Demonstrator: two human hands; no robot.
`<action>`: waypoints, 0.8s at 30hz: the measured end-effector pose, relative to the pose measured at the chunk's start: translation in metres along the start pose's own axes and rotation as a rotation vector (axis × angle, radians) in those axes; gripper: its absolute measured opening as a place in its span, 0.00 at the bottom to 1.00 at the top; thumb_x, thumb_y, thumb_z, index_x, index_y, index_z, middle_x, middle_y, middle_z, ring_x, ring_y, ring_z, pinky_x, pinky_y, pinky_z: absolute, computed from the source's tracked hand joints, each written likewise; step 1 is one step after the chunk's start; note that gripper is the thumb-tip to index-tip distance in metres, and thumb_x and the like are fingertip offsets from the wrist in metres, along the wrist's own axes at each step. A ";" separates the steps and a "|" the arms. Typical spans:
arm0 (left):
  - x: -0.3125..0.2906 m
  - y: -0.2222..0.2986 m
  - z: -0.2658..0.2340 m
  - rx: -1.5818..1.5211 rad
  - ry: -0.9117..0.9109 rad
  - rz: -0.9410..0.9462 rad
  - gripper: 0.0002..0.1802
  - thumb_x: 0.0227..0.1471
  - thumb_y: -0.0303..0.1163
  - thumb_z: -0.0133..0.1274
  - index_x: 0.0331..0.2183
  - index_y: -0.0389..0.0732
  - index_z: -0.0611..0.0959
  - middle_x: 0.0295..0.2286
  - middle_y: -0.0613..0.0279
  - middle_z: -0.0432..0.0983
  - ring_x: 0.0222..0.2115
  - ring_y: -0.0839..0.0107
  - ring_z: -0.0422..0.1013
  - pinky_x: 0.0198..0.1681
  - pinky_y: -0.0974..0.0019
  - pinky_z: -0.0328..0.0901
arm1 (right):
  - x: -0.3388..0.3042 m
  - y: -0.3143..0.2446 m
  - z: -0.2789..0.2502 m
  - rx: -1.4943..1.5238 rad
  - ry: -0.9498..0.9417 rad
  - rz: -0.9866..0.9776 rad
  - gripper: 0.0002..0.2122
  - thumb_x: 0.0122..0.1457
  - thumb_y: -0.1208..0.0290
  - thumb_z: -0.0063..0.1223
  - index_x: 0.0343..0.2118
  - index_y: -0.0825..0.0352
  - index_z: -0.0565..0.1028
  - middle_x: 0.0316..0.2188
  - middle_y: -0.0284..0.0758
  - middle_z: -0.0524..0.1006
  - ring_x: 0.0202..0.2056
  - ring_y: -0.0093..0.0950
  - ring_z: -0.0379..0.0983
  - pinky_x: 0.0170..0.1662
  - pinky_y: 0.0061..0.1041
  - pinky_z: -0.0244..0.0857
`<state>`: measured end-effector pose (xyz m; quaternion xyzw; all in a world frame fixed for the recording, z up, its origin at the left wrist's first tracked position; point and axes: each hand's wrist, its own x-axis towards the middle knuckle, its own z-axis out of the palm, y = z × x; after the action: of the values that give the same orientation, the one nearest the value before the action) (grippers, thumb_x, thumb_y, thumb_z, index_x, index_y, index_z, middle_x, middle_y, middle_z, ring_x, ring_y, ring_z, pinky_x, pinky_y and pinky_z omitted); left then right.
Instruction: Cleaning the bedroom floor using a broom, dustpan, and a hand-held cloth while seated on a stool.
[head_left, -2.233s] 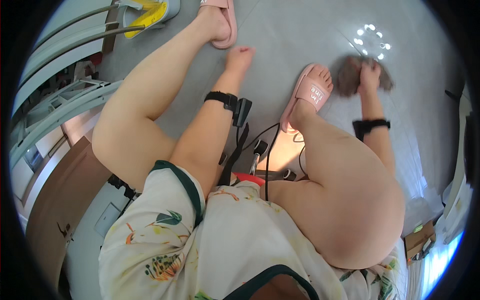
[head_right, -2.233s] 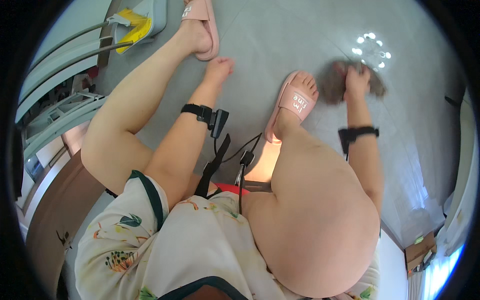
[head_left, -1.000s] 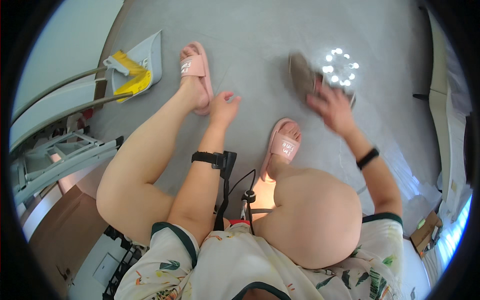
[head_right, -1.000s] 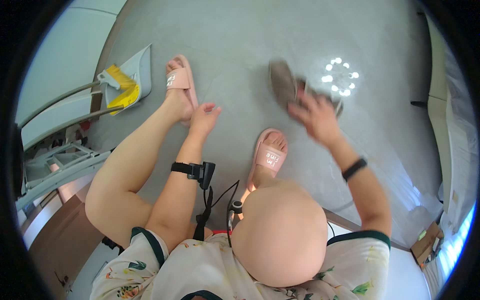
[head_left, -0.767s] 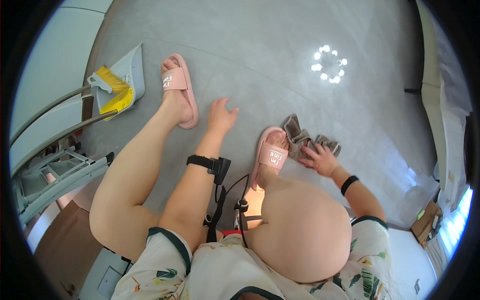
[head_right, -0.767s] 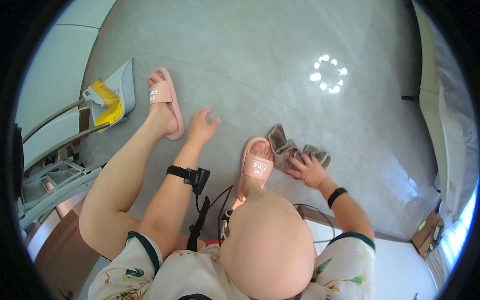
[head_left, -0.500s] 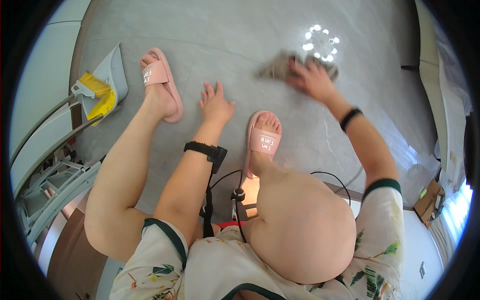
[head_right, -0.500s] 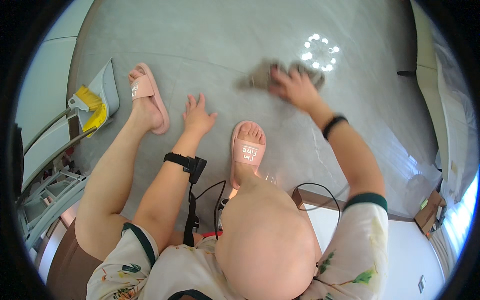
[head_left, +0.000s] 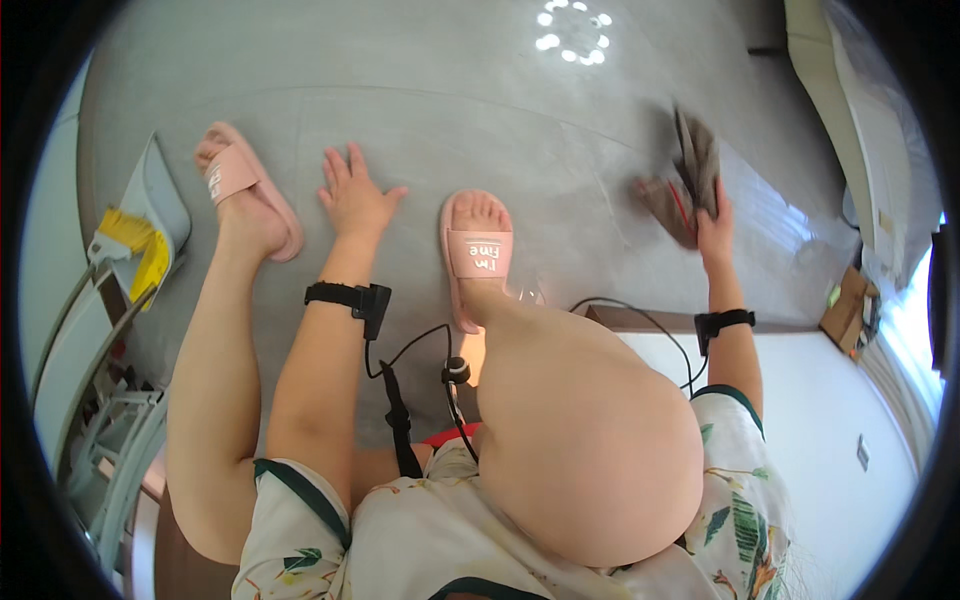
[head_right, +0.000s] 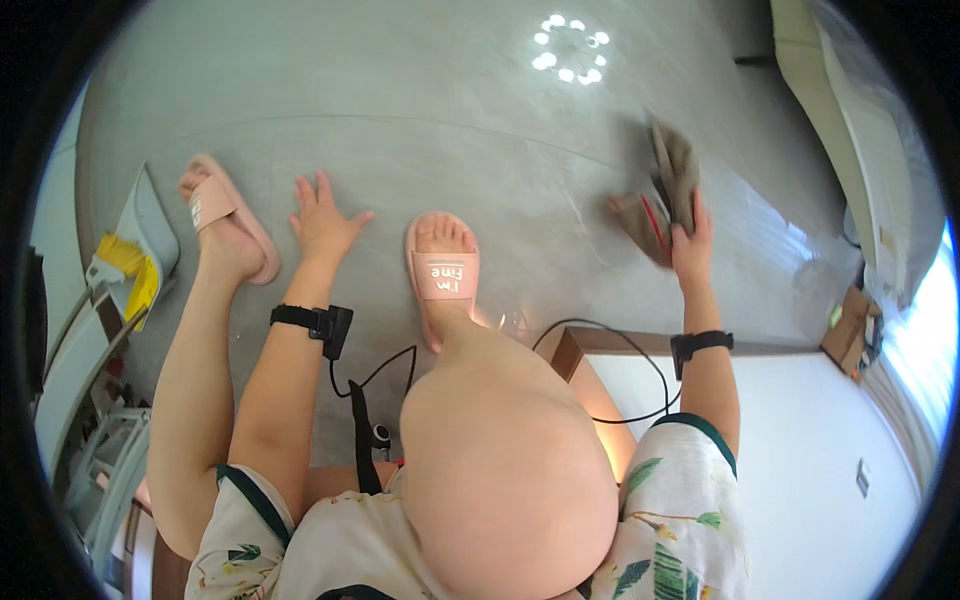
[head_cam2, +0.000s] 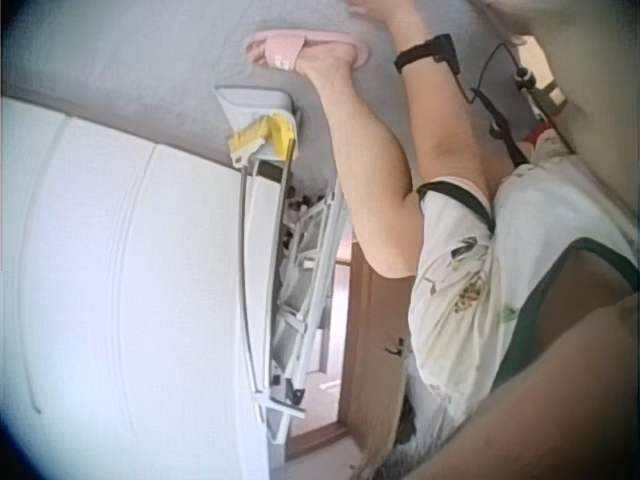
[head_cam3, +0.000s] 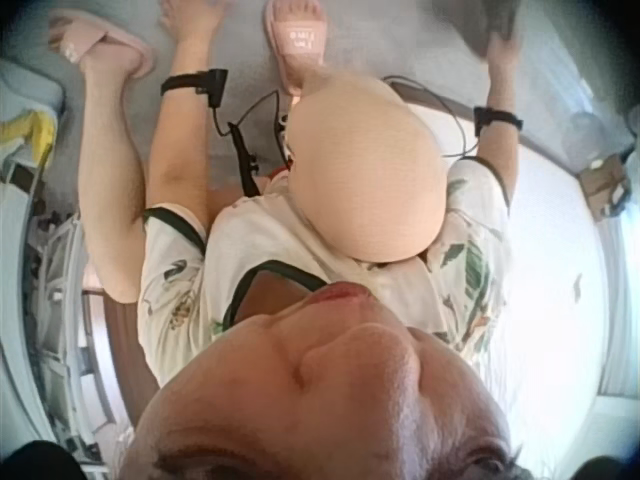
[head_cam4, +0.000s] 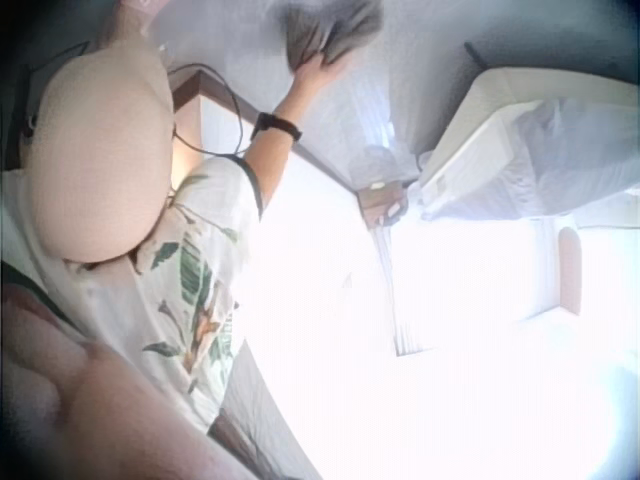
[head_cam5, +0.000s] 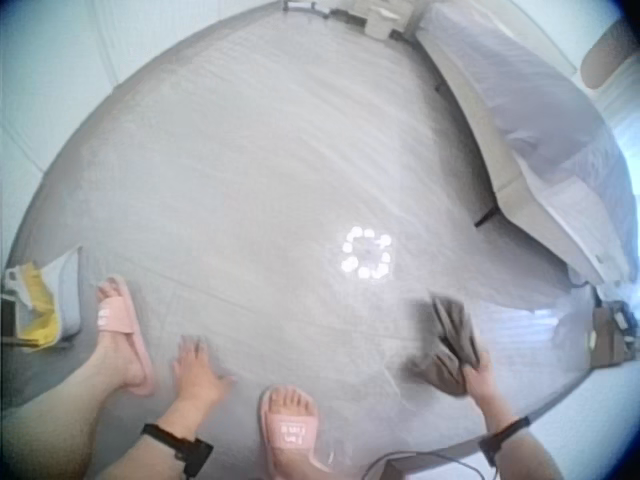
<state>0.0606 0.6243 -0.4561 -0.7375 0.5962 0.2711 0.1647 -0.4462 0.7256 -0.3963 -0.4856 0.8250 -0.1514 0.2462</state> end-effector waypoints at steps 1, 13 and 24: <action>0.002 -0.001 0.000 0.006 0.023 -0.007 0.58 0.40 0.50 0.64 0.64 0.43 0.48 0.64 0.46 0.36 0.65 0.55 0.36 0.64 0.49 0.41 | -0.027 0.051 0.001 0.217 0.013 0.289 0.32 0.52 0.81 0.43 0.63 0.64 0.55 0.58 0.41 0.63 0.56 0.36 0.62 0.60 0.29 0.53; 0.011 -0.007 0.021 0.106 0.080 0.016 0.61 0.39 0.52 0.65 0.63 0.39 0.47 0.63 0.39 0.38 0.64 0.50 0.38 0.62 0.49 0.43 | -0.047 -0.135 0.156 -0.240 -0.238 1.014 0.33 0.51 0.66 0.54 0.59 0.64 0.54 0.55 0.50 0.62 0.55 0.49 0.62 0.53 0.44 0.61; 0.009 -0.009 0.021 0.226 0.058 0.033 0.59 0.40 0.54 0.62 0.63 0.41 0.48 0.63 0.43 0.40 0.64 0.55 0.42 0.61 0.52 0.45 | 0.059 -0.235 0.171 0.686 -0.181 -0.064 0.29 0.52 0.75 0.45 0.61 0.66 0.59 0.51 0.37 0.70 0.47 0.24 0.68 0.48 0.24 0.65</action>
<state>0.0659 0.6317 -0.4790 -0.7119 0.6393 0.1835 0.2252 -0.2051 0.5587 -0.4388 -0.4116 0.6854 -0.3834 0.4623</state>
